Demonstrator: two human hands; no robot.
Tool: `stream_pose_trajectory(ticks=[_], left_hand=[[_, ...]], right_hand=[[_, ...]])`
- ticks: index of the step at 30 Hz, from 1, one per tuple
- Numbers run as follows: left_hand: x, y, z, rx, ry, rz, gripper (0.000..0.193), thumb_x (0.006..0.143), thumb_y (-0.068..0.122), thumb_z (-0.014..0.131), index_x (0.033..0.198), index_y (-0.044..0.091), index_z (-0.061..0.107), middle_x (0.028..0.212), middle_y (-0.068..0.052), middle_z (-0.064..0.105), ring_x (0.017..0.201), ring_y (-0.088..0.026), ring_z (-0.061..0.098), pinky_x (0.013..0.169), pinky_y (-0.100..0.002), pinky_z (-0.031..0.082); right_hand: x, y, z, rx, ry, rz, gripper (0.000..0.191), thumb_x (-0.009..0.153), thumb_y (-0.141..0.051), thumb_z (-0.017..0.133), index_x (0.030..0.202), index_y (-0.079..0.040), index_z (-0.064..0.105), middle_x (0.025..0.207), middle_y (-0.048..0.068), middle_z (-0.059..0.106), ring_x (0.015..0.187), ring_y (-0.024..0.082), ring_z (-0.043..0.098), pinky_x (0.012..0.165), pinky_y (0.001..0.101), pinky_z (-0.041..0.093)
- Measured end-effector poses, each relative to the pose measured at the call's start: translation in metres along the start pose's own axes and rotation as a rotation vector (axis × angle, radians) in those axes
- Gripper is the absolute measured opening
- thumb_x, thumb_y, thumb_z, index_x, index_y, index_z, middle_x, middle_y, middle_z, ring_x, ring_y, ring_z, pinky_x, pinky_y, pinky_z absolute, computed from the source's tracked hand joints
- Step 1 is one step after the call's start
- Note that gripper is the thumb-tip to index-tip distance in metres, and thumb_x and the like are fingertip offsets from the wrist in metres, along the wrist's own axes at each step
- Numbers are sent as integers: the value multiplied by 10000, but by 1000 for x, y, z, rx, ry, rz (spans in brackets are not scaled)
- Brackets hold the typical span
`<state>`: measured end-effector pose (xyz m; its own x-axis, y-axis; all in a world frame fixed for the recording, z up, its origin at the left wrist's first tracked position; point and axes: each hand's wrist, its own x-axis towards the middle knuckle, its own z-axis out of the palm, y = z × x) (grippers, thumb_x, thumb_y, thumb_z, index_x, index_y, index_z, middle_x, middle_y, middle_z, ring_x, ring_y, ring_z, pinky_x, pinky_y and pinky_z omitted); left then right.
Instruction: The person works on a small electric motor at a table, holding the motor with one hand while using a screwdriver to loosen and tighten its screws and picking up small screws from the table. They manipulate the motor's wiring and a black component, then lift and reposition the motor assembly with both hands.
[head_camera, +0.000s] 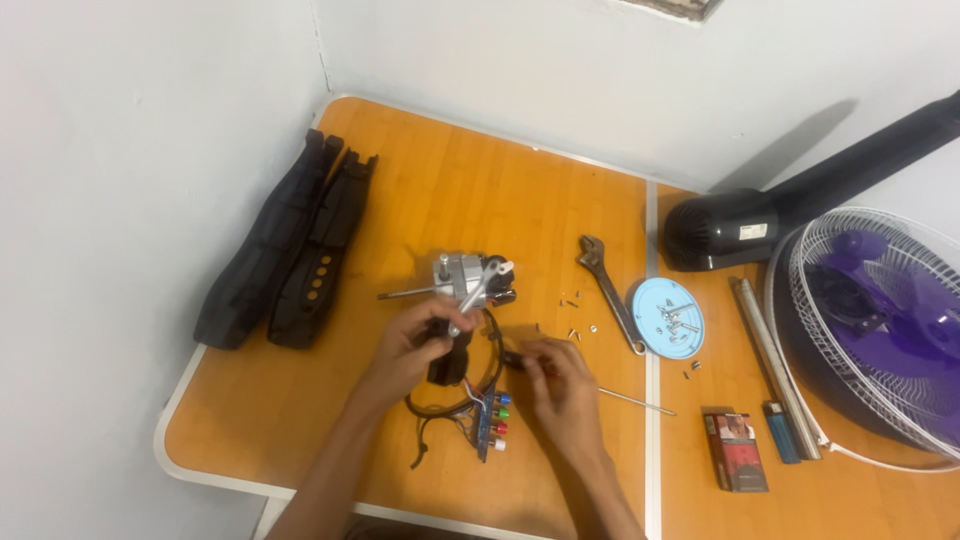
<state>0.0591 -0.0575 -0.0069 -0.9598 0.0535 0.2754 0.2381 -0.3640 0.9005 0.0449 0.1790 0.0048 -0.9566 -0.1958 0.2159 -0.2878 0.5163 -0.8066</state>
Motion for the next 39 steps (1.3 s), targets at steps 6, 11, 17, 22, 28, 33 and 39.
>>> stream_pose_trajectory(ticks=[6, 11, 17, 22, 28, 33, 39], left_hand=[[16, 0, 14, -188, -28, -109, 292, 837, -162, 522, 1046, 37, 566, 1328, -171, 682, 1238, -255, 642, 1017, -444, 508], [8, 7, 26, -78, -60, -56, 533, 809, -185, 491, 1263, 89, 433, 1420, -165, 560, 1382, -260, 523, 1193, -419, 400], [-2, 15, 25, 81, -9, -9, 454, 848, -128, 542, 1240, 83, 455, 1379, -90, 520, 1390, -227, 506, 1155, -394, 435], [-2, 18, 10, 168, 181, 70, 203, 987, 15, 626, 1186, 53, 639, 1298, -64, 596, 1241, -189, 625, 1025, -353, 587], [26, 31, -15, 614, 357, 243, 196, 1053, 61, 613, 1210, 28, 726, 1199, -73, 717, 1110, -150, 687, 897, -266, 556], [39, 32, -8, 440, 293, 175, 229, 1006, 47, 622, 1218, 26, 705, 1223, -74, 683, 1052, -152, 693, 837, -254, 583], [42, 30, -11, 493, 322, 231, 238, 983, 31, 650, 1214, 15, 705, 1190, -82, 710, 1028, -142, 723, 813, -252, 624]], right_hand=[[5, -7, 14, 736, -281, 441, 449, 962, -114, 581, 1409, -103, 544, 1259, 76, 712, 1095, 193, 704, 945, 295, 590], [-1, -11, 31, 845, -378, 364, 510, 958, -42, 639, 1446, -50, 492, 1223, 95, 656, 1136, 184, 632, 945, 309, 540], [8, 0, 30, 951, -376, 234, 421, 954, -40, 667, 1347, -12, 518, 1251, 78, 652, 1172, 172, 615, 987, 293, 528], [21, -14, 25, 811, -189, 124, 396, 952, -42, 667, 1327, -8, 545, 1221, 82, 658, 1175, 176, 634, 1002, 305, 530], [43, -60, 29, 535, 36, 24, 394, 933, -30, 708, 1305, 11, 584, 1081, 59, 577, 974, 144, 617, 770, 270, 575], [58, -97, 27, 362, 126, 104, 402, 871, -65, 737, 1241, 7, 596, 993, 49, 574, 815, 126, 679, 510, 245, 630], [69, -121, 22, 128, 119, -44, 391, 839, -66, 787, 1191, 20, 642, 848, 53, 587, 807, 141, 712, 594, 277, 653]])
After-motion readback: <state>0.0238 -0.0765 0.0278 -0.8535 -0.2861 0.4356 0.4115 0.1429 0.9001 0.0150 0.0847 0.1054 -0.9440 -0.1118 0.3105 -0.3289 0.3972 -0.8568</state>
